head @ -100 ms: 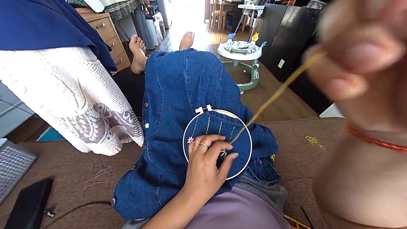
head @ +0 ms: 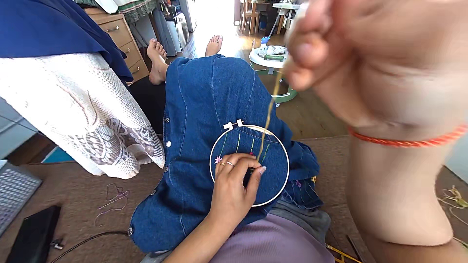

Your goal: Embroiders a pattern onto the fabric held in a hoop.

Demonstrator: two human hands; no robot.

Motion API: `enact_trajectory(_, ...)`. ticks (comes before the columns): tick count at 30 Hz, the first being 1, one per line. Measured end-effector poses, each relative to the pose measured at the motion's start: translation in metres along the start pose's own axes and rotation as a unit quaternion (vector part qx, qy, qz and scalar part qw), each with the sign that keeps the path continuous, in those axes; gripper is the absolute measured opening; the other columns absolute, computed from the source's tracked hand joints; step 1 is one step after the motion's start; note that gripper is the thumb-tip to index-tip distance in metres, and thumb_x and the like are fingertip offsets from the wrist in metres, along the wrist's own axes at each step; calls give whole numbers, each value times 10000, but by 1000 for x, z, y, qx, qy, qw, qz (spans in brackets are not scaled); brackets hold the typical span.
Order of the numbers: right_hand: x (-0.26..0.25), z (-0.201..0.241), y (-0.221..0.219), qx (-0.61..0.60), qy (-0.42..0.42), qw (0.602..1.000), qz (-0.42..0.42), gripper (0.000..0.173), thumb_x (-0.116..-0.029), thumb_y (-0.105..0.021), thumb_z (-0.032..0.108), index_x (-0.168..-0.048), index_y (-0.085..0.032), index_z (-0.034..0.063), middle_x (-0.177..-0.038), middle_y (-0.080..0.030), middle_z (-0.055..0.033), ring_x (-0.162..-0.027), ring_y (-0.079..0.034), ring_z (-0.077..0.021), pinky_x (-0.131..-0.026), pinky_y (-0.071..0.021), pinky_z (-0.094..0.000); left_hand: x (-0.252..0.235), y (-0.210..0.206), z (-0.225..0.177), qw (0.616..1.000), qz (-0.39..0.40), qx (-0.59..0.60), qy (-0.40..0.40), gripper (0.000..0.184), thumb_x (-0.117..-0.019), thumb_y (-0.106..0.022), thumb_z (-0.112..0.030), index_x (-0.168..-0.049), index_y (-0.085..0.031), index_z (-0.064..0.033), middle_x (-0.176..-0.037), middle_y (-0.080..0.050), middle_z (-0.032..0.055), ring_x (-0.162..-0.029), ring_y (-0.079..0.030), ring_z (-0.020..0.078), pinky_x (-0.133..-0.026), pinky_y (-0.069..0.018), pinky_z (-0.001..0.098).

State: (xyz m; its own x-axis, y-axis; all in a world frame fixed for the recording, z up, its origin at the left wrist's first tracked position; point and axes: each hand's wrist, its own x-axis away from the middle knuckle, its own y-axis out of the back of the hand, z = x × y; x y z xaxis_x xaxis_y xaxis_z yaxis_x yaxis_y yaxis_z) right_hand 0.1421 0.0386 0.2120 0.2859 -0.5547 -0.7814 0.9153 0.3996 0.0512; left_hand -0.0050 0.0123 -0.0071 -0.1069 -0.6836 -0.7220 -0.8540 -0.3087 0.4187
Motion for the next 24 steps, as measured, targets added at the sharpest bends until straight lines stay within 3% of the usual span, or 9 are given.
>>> enact_trajectory(3, -19, -27, 10, 169, 16, 985, -42, 164, -1022, -534, -5, -887, -606, 56, -775, -651, 24, -660, -666, -56, -660, -622, -231, -6, 6, 5, 999, -17, -23, 17, 108, -939, -680, -270, -918, -742, -184, -1122, -701, -48, -1121, -625, 103, -973, -496, 349)
enact_trajectory(4, -20, -36, 20, 275, 17, 960, -45, 97, -1028, -558, 56, -956, -623, 48, -824, -650, 28, -690, -670, -42, -672, -618, -225, -7, 7, 6, 999, -19, -43, 22, 122, -928, -679, -290, -901, -748, -193, -1158, -697, -39, -1143, -610, 126, -980, -461, 389)
enact_trajectory(6, -5, -44, 39, 450, -31, 892, -5, 157, -1023, -563, 132, -1077, -676, 38, -960, -656, -37, -776, -662, -80, -699, -588, -270, -10, 10, 9, 996, -12, -82, 34, 156, -912, -670, -357, -862, -745, -229, -1251, -663, -27, -1222, -550, 183, -1023, -370, 486)
enact_trajectory(8, 31, -43, 38, 500, -71, 862, 36, 151, -999, -578, 109, -1075, -698, 55, -1000, -647, -70, -785, -663, -119, -684, -596, -303, -12, 12, 11, 993, -10, -108, 49, 185, -885, -689, -408, -896, -742, -231, -1349, -618, 23, -1318, -495, 258, -1060, -329, 559)
enact_trajectory(11, 110, -41, 11, 448, -84, 889, 39, 154, -975, -576, 117, -1031, -719, 103, -977, -634, -5, -741, -624, -67, -596, -564, -239, -15, 18, 15, 990, -2, -117, 75, 537, -830, -734, -486, -1246, -657, -156, -1511, -481, 136, -1421, -400, 382, -1076, -326, 648)
enact_trajectory(13, 159, -48, -5, 406, -110, 907, 13, 144, -985, -597, 183, -1016, -737, 168, -937, -626, 59, -732, -609, -5, -599, -563, -182, -19, 23, 18, 991, 8, -86, 104, 812, -783, -778, -519, -1444, -508, -133, -1563, -406, 164, -1436, -385, 377, -1076, -354, 639)
enact_trajectory(16, 201, -65, -19, 426, -118, 896, -50, 165, -981, -621, 219, -991, -763, 138, -883, -639, 42, -728, -589, 27, -627, -522, -121, -26, 30, 21, 985, 44, 12, 167, 1016, -731, -867, -452, -1547, -328, -177, -1417, -553, 55, -1266, -565, 191, -1000, -518, 429)
enact_trajectory(19, 217, -81, -26, 470, -103, 870, -106, 153, -955, -634, 226, -945, -762, 144, -895, -634, 28, -791, -577, 3, -663, -488, -129, -29, 33, 24, 969, 45, 96, 221, 1041, -660, -939, -324, -1519, -356, -247, -1141, -683, 6, -994, -690, 114, -801, -599, 304)
enact_trajectory(24, 226, -90, -25, 472, -86, 866, -140, 151, -951, -630, 199, -937, -756, 116, -890, -640, 12, -794, -585, -4, -687, -497, -127, -24, 32, 20, 940, 10, 198, 278, 869, -624, -944, -146, -1333, -449, -231, -1014, -661, -1, -883, -698, 118, -689, -610, 276)
